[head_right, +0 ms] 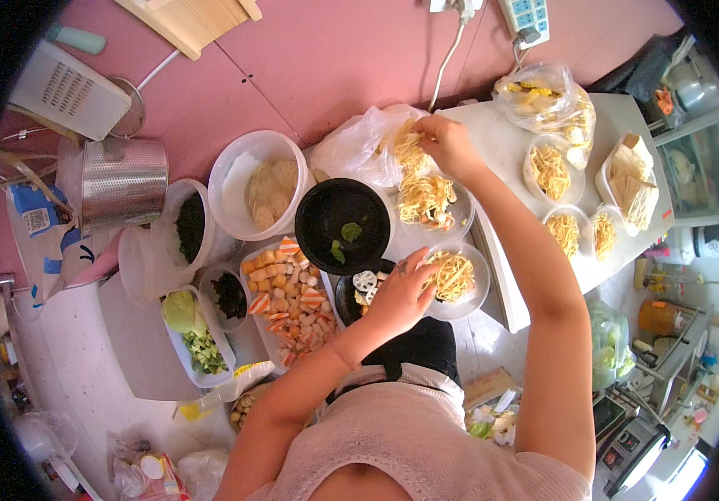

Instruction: The person assembles food items into small bowls on a kitchen counter. They pick up noodles, crab sticks, lotus root slices, and other ingredients from containers and place them into bowls one by one. The person moves between the ingredient station and the cooking area, handling items with their hands.

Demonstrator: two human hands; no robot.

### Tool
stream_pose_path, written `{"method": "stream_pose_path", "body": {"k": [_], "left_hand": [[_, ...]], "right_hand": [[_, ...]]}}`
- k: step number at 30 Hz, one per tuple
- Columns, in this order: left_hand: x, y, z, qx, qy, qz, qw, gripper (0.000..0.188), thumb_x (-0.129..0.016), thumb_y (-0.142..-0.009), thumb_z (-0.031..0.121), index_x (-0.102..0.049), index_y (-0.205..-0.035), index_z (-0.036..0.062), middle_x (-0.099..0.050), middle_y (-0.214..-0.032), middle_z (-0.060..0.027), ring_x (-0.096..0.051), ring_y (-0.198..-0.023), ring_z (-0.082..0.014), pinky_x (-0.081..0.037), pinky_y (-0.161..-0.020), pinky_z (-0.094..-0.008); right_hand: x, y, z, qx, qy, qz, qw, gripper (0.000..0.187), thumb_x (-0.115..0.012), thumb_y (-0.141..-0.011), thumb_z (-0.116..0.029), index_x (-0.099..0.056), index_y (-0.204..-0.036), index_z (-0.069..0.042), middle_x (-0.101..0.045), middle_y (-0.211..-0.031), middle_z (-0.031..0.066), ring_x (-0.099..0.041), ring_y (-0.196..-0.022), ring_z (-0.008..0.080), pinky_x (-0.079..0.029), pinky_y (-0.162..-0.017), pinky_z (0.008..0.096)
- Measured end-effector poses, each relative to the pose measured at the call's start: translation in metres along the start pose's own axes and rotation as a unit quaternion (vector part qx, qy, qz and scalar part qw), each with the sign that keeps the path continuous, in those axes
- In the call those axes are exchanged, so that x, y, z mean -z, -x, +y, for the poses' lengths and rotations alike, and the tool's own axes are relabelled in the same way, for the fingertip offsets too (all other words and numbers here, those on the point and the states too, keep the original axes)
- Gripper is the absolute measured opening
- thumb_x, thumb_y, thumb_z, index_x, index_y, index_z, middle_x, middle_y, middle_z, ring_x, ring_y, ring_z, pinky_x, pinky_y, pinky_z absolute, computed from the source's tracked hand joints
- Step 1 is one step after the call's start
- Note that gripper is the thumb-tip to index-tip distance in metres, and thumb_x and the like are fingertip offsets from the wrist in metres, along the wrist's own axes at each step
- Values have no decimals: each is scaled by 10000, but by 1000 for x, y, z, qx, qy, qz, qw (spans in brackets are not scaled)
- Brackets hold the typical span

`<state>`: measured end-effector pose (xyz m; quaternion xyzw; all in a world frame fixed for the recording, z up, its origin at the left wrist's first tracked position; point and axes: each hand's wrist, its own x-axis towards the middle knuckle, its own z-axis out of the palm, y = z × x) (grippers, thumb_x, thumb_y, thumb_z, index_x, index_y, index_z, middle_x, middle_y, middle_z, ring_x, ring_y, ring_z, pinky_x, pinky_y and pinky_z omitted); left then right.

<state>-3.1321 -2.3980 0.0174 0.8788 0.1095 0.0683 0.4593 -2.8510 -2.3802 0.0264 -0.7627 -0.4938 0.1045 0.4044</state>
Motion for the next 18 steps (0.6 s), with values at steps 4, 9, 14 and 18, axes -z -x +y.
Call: {"method": "stream_pose_path", "body": {"k": [4,9,14,18], "left_hand": [[11,32,-1,-2,58,8,998,327,-647,-863,81,-576,-1182,70,-471,-1382,-171,-515,-1204,-378,-446,-994,-437],[45,111,-22,126,61,107,984,274,-635,-870,56,-625,-1144,58,-549,-1327,-148,-544,-1206,-314,-444,-993,-389],[69,184,-47,198,85,236,948,235,-624,-871,19,-625,-1106,31,-580,-1285,-145,-595,-1147,-256,-483,-929,-341],[75,209,-49,236,163,304,908,204,-601,-898,6,-618,-1101,20,-577,-1271,-140,-594,-1122,-216,-505,-888,-317]], "right_hand": [[34,-4,-29,-60,-142,30,988,223,-625,-835,23,-660,-1054,-5,-682,-856,63,-645,-757,128,-531,-679,284],[70,-4,-79,-52,-219,11,974,207,-592,-873,45,-634,-1075,28,-674,-886,42,-627,-793,99,-522,-752,241],[108,31,-149,-12,-235,35,971,235,-583,-876,69,-627,-1099,10,-662,-1024,46,-633,-920,113,-520,-818,257],[123,67,-179,15,-299,20,954,241,-565,-868,95,-629,-1082,4,-643,-1096,52,-618,-987,124,-489,-900,274]]}}
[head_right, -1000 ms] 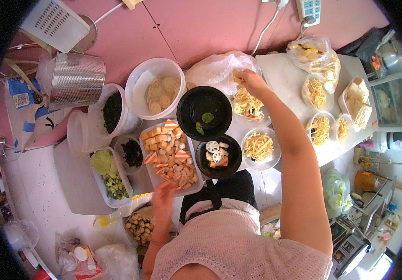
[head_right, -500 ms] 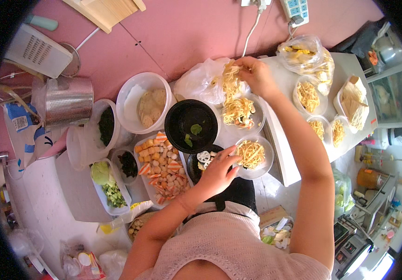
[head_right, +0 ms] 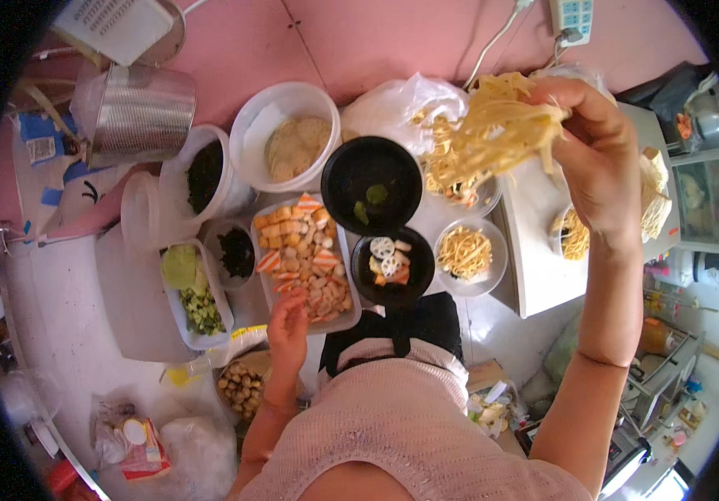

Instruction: The person assembles food items into small bowls on a kitchen counter. They pick up noodles, crab sticks, lotus root slices, and other ingredients from containers and place them into bowls one by one. The person moves between the ingredient station and the cooking area, handling items with their hands.

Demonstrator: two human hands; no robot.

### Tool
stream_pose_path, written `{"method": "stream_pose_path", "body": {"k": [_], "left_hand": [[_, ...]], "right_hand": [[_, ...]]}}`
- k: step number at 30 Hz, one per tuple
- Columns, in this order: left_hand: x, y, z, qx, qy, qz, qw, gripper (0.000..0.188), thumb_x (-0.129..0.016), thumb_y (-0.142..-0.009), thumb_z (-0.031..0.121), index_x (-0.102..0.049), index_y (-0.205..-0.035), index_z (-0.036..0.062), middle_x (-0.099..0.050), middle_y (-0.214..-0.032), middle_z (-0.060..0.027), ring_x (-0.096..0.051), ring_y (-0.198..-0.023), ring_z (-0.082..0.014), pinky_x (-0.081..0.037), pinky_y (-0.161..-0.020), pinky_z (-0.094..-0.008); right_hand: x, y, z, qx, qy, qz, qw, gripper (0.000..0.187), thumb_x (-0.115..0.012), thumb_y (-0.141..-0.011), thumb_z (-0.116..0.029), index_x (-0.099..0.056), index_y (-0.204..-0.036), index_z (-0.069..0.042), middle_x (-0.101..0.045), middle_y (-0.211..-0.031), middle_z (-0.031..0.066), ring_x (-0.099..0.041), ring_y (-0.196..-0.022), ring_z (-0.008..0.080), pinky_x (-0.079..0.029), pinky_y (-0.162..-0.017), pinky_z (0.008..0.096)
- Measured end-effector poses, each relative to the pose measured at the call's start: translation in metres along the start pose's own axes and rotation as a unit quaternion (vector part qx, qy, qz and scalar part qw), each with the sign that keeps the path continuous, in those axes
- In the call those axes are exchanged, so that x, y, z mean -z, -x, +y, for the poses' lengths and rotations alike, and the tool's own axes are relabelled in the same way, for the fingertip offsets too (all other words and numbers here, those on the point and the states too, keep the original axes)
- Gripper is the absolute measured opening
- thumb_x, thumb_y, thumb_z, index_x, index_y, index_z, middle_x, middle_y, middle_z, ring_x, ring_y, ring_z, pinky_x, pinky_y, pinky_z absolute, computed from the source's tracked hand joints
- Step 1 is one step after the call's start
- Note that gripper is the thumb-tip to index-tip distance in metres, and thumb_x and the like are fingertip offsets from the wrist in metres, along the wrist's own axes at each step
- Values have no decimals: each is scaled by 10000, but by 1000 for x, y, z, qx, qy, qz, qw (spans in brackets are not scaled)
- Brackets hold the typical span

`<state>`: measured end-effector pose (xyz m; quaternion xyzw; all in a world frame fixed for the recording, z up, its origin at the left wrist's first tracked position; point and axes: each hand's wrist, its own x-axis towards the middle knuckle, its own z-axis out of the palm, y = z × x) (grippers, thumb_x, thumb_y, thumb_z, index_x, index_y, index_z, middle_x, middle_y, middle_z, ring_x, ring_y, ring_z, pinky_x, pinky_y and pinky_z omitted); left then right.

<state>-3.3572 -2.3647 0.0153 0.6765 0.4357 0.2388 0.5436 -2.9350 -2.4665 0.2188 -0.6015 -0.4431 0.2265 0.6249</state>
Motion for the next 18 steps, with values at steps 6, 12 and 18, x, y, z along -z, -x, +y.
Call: {"method": "stream_pose_path", "body": {"k": [6,12,18], "left_hand": [[7,12,-17,-7,33,12,999,215,-583,-895,-43,-628,-1094,26,-560,-1270,-141,-596,-1088,-203,-514,-873,-304],[4,8,-13,10,-4,-77,997,222,-538,-925,-52,-594,-1130,10,-502,-1320,-105,-570,-1165,-200,-484,-965,-317],[3,8,-16,6,-14,-63,998,229,-561,-904,-49,-613,-1119,13,-520,-1302,-119,-580,-1134,-202,-497,-919,-310]], "right_hand": [[-65,61,44,-73,-7,-121,990,207,-634,-868,58,-646,-1054,-31,-630,-1058,58,-616,-981,151,-504,-876,285],[-116,126,159,-106,246,-238,934,384,-622,-801,39,-603,-1178,-34,-645,-1084,154,-645,-984,318,-517,-873,369],[-49,124,169,-109,482,-41,868,303,-658,-820,-70,-631,-1118,-116,-641,-1034,122,-651,-850,351,-531,-741,426]]}}
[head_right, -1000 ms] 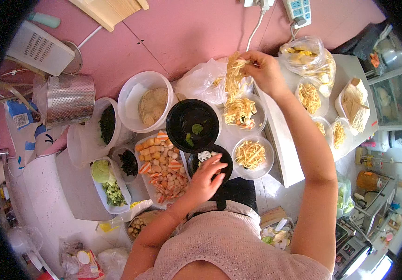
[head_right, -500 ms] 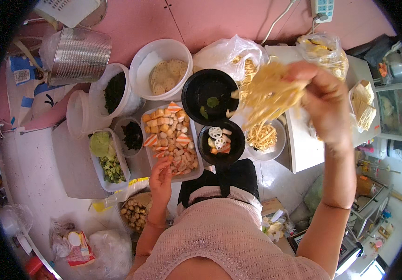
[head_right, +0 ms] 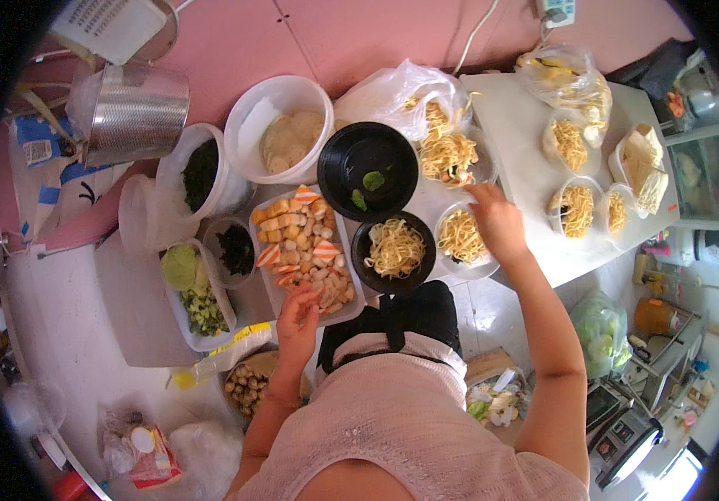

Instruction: The person assembles food items into small bowls on a kitchen counter. They pick up noodles, crab sticks, lotus root slices, and other ingredients from containers and place them into bowls one by one. The person moves between the ingredient station and the cooking area, handling items with their hands.

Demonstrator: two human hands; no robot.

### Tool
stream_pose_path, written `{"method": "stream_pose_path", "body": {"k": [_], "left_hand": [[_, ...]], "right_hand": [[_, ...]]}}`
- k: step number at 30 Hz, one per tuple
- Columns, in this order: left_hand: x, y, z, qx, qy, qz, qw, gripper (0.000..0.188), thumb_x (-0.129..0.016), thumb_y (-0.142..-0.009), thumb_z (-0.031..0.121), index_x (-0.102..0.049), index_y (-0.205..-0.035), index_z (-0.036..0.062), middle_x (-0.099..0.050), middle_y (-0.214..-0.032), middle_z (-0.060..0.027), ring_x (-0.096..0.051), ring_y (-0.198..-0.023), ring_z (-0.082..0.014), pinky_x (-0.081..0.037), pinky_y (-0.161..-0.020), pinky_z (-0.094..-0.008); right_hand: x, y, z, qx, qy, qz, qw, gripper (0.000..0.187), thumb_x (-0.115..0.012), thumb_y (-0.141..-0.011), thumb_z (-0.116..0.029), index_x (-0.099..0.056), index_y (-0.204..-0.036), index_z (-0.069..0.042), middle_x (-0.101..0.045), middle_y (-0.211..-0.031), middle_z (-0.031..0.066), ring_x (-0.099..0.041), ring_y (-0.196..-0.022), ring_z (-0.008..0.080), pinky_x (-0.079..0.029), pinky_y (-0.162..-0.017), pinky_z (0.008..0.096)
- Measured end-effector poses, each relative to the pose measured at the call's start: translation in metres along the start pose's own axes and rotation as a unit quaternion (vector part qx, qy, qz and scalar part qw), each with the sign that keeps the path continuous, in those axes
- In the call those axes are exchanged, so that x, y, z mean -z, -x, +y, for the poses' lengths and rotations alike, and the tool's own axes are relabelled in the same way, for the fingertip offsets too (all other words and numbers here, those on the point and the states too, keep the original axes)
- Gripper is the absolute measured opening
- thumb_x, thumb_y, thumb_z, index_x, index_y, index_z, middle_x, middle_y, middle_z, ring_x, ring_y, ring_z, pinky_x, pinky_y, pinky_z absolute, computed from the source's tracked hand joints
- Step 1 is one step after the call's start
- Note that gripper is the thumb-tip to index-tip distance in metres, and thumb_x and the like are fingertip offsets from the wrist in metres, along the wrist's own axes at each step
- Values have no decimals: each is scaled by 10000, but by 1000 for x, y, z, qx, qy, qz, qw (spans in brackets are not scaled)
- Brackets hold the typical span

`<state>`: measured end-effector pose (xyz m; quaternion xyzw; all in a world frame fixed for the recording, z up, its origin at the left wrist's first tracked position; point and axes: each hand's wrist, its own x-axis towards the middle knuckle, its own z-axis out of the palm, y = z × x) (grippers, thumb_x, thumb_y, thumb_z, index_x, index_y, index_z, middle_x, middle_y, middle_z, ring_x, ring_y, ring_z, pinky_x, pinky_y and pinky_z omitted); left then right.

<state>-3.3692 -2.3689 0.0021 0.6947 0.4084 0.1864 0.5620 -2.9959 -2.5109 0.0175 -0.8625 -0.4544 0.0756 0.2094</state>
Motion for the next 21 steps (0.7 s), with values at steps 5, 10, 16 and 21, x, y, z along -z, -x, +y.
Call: {"method": "stream_pose_path", "body": {"k": [5,10,16,21], "left_hand": [[-7,-2,0,22,-6,4,1000,225,-611,-874,-21,-639,-1092,29,-571,-1269,-129,-588,-1083,-203,-499,-856,-300],[-11,-12,3,-22,-38,-22,999,219,-612,-875,-19,-639,-1087,27,-572,-1264,-128,-594,-1073,-206,-498,-869,-303],[-9,-15,13,-4,5,1,1000,210,-607,-874,-28,-636,-1077,15,-579,-1245,-129,-599,-1079,-214,-497,-898,-304],[-13,-19,13,-14,-30,-14,999,195,-606,-881,-17,-640,-1069,23,-585,-1229,-127,-615,-1049,-204,-512,-869,-300]], "right_hand": [[-13,-7,65,-225,-46,121,966,425,-636,-898,-229,-497,-1266,-70,-642,-884,160,-661,-649,293,-532,-566,396],[-33,-35,69,-348,-353,29,868,365,-505,-947,-190,-472,-1270,-24,-632,-640,116,-609,-455,177,-475,-403,313],[-17,-7,85,-325,-422,85,842,310,-430,-955,-97,-530,-1238,-18,-597,-612,82,-519,-414,143,-401,-380,281],[-20,-15,68,-317,-513,159,782,320,-449,-959,-99,-517,-1246,28,-574,-627,75,-510,-451,121,-392,-404,252]]}}
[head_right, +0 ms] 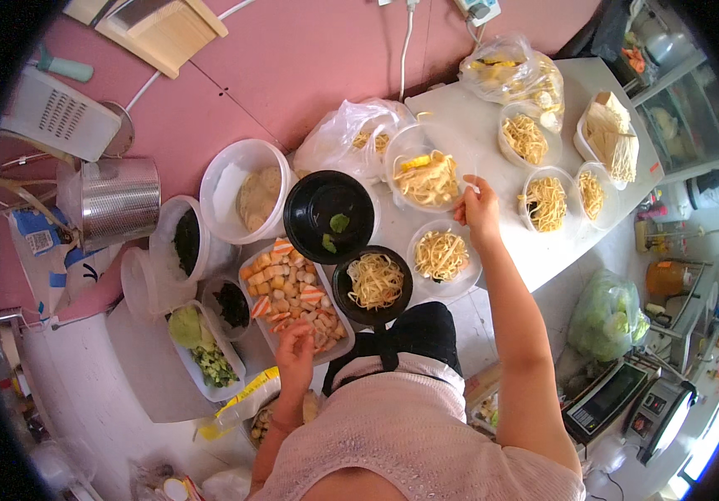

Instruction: The person assembles food items into small bowls on a kitchen counter. They pick up noodles, crab sticks, lotus root slices, and other ingredients from containers and place them into bowls one by one. The person moves between the ingredient station and the cooking area, handling items with their hands.

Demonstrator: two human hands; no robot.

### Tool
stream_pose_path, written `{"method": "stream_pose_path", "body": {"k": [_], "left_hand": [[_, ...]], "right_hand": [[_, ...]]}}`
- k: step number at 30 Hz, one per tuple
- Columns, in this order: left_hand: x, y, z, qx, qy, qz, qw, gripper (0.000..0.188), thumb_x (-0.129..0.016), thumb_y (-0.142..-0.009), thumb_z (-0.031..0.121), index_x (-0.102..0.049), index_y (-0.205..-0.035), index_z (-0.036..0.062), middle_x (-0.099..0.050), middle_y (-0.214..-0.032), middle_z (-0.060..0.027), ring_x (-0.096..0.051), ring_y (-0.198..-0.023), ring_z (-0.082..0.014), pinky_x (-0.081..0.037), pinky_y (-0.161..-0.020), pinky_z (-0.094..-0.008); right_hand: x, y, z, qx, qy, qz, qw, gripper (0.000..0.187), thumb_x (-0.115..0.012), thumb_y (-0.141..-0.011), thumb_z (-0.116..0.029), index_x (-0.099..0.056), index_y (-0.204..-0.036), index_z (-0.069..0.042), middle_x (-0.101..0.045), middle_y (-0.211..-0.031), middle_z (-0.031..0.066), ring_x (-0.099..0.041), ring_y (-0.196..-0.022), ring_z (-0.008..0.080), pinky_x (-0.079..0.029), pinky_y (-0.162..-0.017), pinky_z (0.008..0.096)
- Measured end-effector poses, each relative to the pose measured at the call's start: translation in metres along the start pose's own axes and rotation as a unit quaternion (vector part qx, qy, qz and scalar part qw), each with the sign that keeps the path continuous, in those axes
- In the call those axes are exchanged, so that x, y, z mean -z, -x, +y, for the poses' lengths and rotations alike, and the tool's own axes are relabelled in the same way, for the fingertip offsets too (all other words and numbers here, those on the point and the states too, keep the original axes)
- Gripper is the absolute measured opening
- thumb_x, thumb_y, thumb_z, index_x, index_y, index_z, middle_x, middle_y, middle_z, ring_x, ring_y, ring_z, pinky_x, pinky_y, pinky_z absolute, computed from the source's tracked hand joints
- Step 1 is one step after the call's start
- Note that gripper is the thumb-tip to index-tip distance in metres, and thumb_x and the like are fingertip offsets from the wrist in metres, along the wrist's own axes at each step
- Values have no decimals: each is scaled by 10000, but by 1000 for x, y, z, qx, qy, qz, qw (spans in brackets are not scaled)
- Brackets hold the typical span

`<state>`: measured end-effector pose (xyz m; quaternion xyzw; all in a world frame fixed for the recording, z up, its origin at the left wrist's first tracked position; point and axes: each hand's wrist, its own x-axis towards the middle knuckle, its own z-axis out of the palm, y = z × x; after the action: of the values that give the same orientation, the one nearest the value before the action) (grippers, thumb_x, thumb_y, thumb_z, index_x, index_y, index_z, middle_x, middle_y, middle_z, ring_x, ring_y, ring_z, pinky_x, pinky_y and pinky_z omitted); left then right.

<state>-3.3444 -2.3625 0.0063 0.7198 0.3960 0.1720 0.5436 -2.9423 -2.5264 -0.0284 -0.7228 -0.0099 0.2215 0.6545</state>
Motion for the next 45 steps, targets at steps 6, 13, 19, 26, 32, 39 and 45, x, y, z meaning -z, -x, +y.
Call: {"method": "stream_pose_path", "body": {"k": [6,13,19,26,32,39,45], "left_hand": [[-1,-4,-1,-24,-30,-25,999,220,-581,-904,-28,-611,-1117,16,-542,-1283,-113,-563,-1132,-185,-475,-945,-292],[-4,0,-7,-15,-31,-49,998,213,-576,-907,-26,-604,-1117,0,-536,-1290,-117,-571,-1130,-192,-482,-952,-306],[-6,9,-2,13,-54,-17,998,232,-627,-880,22,-628,-1112,28,-604,-1232,-132,-620,-1063,-227,-517,-833,-311],[-17,1,11,-53,-149,-52,986,256,-620,-890,60,-611,-1145,35,-599,-1230,-153,-629,-1058,-291,-531,-837,-374],[-29,-13,15,-83,-247,-150,954,285,-618,-891,133,-597,-1166,64,-590,-1226,-112,-629,-978,-320,-497,-856,-405],[-36,-23,28,-84,-248,-192,946,363,-643,-872,131,-575,-1221,58,-555,-1289,-146,-551,-1159,-365,-458,-949,-416],[-105,-68,9,-327,-402,-166,839,513,-660,-834,120,-512,-1325,83,-498,-1372,-177,-499,-1219,-358,-459,-955,-449]], "right_hand": [[16,-47,-20,-13,-19,84,996,273,-457,-983,-141,-533,-1171,41,-640,-709,145,-580,-489,156,-446,-419,261],[5,-65,-11,-50,-155,114,980,367,-561,-972,-217,-467,-1226,31,-652,-807,175,-640,-582,206,-540,-518,292],[22,15,-8,38,-29,61,997,202,-575,-949,-125,-574,-1102,6,-621,-872,83,-628,-717,146,-511,-614,271],[52,116,47,127,356,54,924,112,-622,-880,-65,-645,-962,8,-645,-830,137,-644,-728,230,-512,-673,338],[25,132,49,233,417,-5,879,253,-685,-810,-48,-647,-1060,-61,-615,-1009,124,-615,-914,332,-516,-782,398],[-3,95,49,266,630,-91,724,355,-695,-762,-73,-648,-1107,-144,-528,-1231,76,-509,-1149,298,-509,-848,403],[9,66,65,254,431,-115,858,217,-566,-755,50,-627,-935,-53,-591,-943,127,-599,-917,332,-504,-756,418]]}}
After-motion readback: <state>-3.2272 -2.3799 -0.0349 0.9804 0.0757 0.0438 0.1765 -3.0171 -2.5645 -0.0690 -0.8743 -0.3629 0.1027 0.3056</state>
